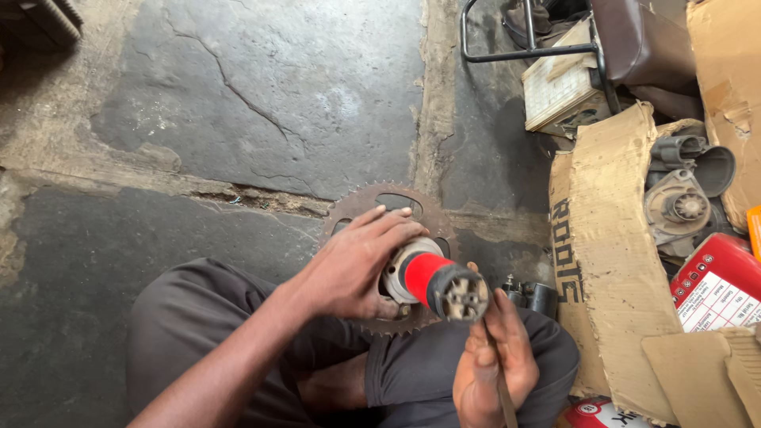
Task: The person sits on the workshop floor holding a motorcycle sprocket with a hub assembly, and repeatedly files the edge of the hub with a hacksaw blade, turning the assembly to work around it.
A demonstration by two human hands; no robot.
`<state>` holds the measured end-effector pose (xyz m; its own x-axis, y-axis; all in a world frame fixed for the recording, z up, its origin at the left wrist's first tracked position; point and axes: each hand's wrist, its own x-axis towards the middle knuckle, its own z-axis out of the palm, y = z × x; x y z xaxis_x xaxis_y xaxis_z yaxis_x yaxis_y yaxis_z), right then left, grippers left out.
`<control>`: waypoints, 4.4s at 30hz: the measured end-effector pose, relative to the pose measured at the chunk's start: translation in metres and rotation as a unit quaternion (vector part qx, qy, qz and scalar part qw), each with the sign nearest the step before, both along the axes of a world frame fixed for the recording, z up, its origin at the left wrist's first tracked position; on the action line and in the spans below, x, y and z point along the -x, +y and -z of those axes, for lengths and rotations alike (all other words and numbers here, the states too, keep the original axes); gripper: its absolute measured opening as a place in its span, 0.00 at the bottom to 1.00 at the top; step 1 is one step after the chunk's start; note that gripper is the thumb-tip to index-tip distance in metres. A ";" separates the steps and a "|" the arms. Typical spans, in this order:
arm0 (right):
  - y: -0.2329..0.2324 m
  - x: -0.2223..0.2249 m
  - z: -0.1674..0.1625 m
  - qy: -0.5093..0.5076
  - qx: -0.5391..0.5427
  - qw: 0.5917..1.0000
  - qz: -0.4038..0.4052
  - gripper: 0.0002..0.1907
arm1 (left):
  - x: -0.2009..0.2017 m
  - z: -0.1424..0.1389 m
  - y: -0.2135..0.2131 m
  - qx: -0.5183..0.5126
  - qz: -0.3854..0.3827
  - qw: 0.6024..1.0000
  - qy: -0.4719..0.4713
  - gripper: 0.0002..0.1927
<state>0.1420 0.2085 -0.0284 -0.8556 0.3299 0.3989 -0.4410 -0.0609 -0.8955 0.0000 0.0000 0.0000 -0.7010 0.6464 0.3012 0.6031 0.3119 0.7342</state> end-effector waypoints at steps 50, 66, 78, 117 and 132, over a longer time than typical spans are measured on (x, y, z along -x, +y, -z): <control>0.081 0.015 0.041 -0.278 0.021 0.960 0.022 0.24 | -0.002 -0.008 0.030 -0.084 -0.081 0.989 -0.090 0.42; 0.067 0.010 0.035 -0.262 0.057 0.961 0.065 0.20 | -0.038 -0.034 0.009 -0.338 0.047 0.843 -0.416 0.50; 0.024 0.007 -0.004 -0.164 0.087 0.981 -0.056 0.40 | -0.059 -0.018 0.010 -0.330 0.045 0.848 -0.412 0.36; -0.066 0.006 -0.016 -0.155 0.394 0.905 -0.046 0.43 | -0.083 -0.061 0.047 -0.426 -0.158 0.757 -0.469 0.53; 0.036 0.023 0.010 -0.013 0.199 0.977 -0.081 0.23 | -0.005 -0.049 -0.030 -0.009 -0.147 0.935 -0.321 0.53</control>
<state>0.1193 0.2441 -0.0380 -0.9172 0.3141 0.2452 -0.3751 -0.4727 -0.7974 0.0055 -0.0300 0.0489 -0.8876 0.3965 -0.2346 -0.0745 0.3789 0.9224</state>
